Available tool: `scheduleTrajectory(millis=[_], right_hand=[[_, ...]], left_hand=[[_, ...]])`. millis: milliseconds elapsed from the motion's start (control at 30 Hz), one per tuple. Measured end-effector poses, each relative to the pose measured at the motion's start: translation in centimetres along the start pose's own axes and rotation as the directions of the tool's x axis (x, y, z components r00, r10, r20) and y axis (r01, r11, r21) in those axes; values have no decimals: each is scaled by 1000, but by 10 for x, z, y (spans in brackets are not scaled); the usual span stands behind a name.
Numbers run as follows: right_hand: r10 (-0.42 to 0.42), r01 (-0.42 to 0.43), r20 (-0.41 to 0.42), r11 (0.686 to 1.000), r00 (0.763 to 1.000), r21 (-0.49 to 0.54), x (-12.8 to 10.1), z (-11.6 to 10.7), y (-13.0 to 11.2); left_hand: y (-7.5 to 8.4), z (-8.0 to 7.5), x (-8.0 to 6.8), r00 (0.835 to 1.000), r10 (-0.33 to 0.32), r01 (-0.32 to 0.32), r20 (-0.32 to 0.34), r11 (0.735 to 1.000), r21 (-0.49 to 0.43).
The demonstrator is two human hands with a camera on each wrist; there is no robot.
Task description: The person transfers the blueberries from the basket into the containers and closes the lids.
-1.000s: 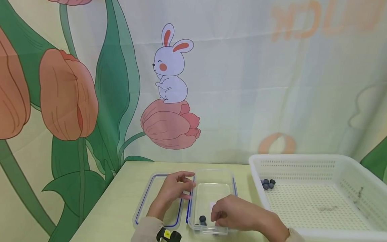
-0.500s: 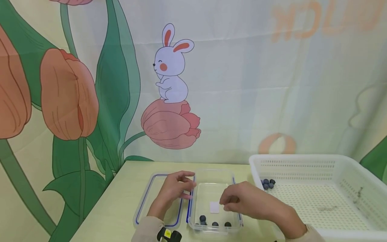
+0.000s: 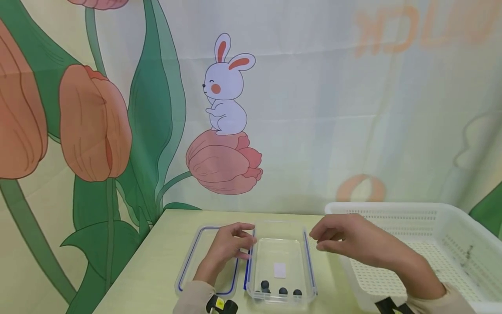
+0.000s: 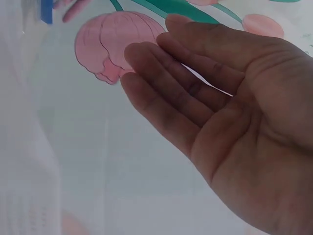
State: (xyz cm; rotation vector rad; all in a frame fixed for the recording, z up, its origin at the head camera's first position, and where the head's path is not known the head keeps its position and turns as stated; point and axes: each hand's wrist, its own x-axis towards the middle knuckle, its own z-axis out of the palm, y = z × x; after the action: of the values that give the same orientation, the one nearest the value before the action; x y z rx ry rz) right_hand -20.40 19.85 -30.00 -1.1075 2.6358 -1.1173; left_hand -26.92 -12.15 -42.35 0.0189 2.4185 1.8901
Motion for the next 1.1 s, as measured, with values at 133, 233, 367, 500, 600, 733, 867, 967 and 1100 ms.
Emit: scheduleTrajectory(millis=[133, 233, 367, 500, 600, 733, 867, 967, 1100], right_hand=[[31, -31, -6, 1000, 999, -2, -3, -28, 0], [74, -74, -12, 997, 997, -24, -2, -48, 9], [118, -119, -21, 991, 993, -61, 0, -67, 31], [120, -121, -14, 987, 993, -102, 4, -74, 62], [146, -145, 3, 984, 989, -107, 6, -73, 88], [191, -188, 39, 979, 981, -72, 9, -67, 119], [225, -222, 70, 974, 972, -46, 9, -58, 142], [240, -236, 77, 970, 968, -52, 8, -52, 154], [234, -229, 78, 971, 969, -64, 8, -46, 165]], left_hand=[[-1, 0, 0, 1000, 11, -11, 1, 1000, 1], [-1, 1, 0, 1000, 16, -16, -2, 1000, 9], [0, 1, 0, 1000, 8, -8, -2, 1000, 6], [-1, 0, 1, 1000, 5, -5, 7, 1000, -11], [-2, 1, 1, 1000, 9, -9, 11, 1000, -21], [-3, 1, 1, 1000, 9, -8, 6, 1000, -22], [-3, 1, 0, 1000, 2, -2, 2, 1000, -20], [-2, 1, 0, 1000, -3, 3, -1, 1000, -18], [-2, 1, 0, 1000, -5, 5, -5, 1000, -9]])
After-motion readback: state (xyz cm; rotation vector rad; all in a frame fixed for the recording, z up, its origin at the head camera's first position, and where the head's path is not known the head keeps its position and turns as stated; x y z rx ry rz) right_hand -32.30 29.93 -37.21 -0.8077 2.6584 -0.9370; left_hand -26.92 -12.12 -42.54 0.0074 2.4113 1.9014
